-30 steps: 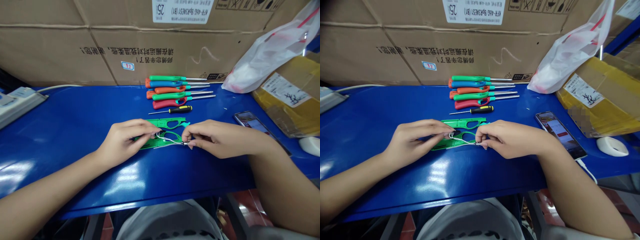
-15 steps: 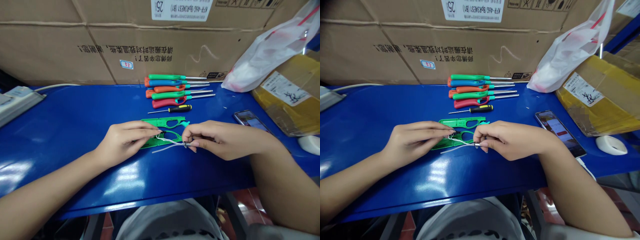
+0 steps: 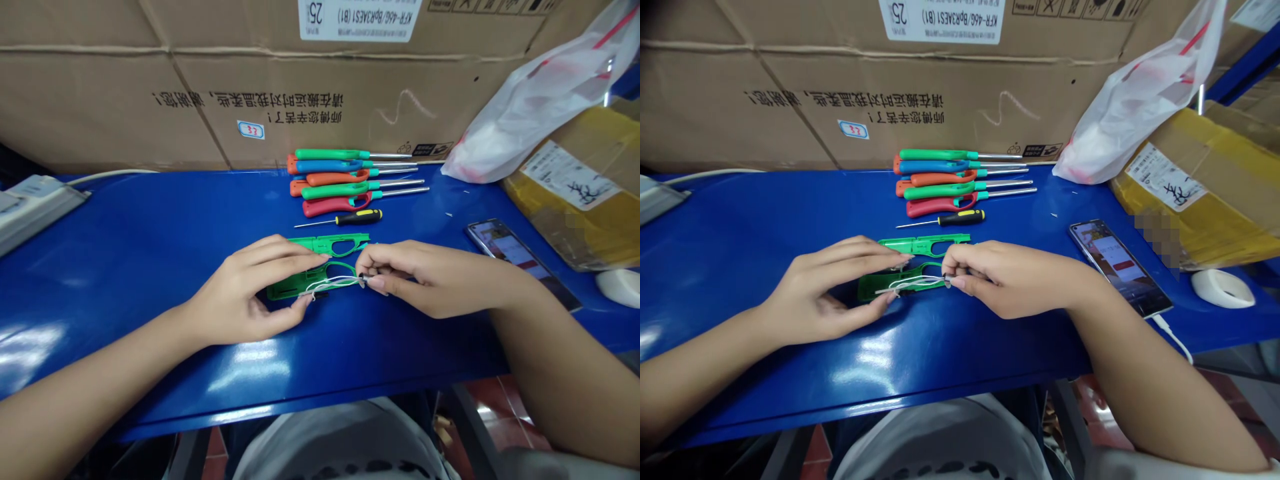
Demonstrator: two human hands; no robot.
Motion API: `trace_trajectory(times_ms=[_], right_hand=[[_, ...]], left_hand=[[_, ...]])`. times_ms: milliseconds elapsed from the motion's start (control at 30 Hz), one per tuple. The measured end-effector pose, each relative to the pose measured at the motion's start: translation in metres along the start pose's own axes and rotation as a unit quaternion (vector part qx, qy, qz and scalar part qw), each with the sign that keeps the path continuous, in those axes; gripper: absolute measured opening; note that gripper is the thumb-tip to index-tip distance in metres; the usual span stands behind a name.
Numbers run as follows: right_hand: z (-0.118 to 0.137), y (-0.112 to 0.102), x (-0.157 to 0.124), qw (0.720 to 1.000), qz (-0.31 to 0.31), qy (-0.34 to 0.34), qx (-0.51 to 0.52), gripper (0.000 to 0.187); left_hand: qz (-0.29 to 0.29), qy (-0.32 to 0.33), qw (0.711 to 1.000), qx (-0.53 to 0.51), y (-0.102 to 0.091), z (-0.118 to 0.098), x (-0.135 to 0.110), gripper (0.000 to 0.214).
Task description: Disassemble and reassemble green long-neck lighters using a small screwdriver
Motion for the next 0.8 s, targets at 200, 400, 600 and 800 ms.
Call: trace_trajectory(times_ms=[200, 400, 600, 800], right_hand=[[0.001, 0.005, 0.005, 1.000, 0.001, -0.014, -0.007, 0.017], [0.006, 0.010, 0.010, 1.000, 0.004, -0.016, -0.021, 0.018], [0.010, 0.016, 0.017, 0.999, 0.004, -0.029, -0.018, 0.017], [0.008, 0.017, 0.020, 0.999, 0.002, -0.035, -0.013, 0.018]], left_hand=[[0.022, 0.032, 0.999, -0.012, 0.000, -0.009, 0.001, 0.045], [0.000, 0.046, 0.999, 0.007, 0.004, -0.009, -0.001, 0.027], [0.017, 0.071, 0.997, 0.036, 0.006, -0.014, 0.000, 0.018], [0.035, 0.084, 0.993, 0.078, 0.009, -0.014, 0.000, 0.014]])
Point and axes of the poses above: each hand's wrist, its own x-axis towards the middle knuckle, its own y-axis out of the palm, z = x × y, the point moved 7 cm from there along x, towards the middle knuckle, and after that the axes turned 7 degrees about z, right-handed, at the moved point
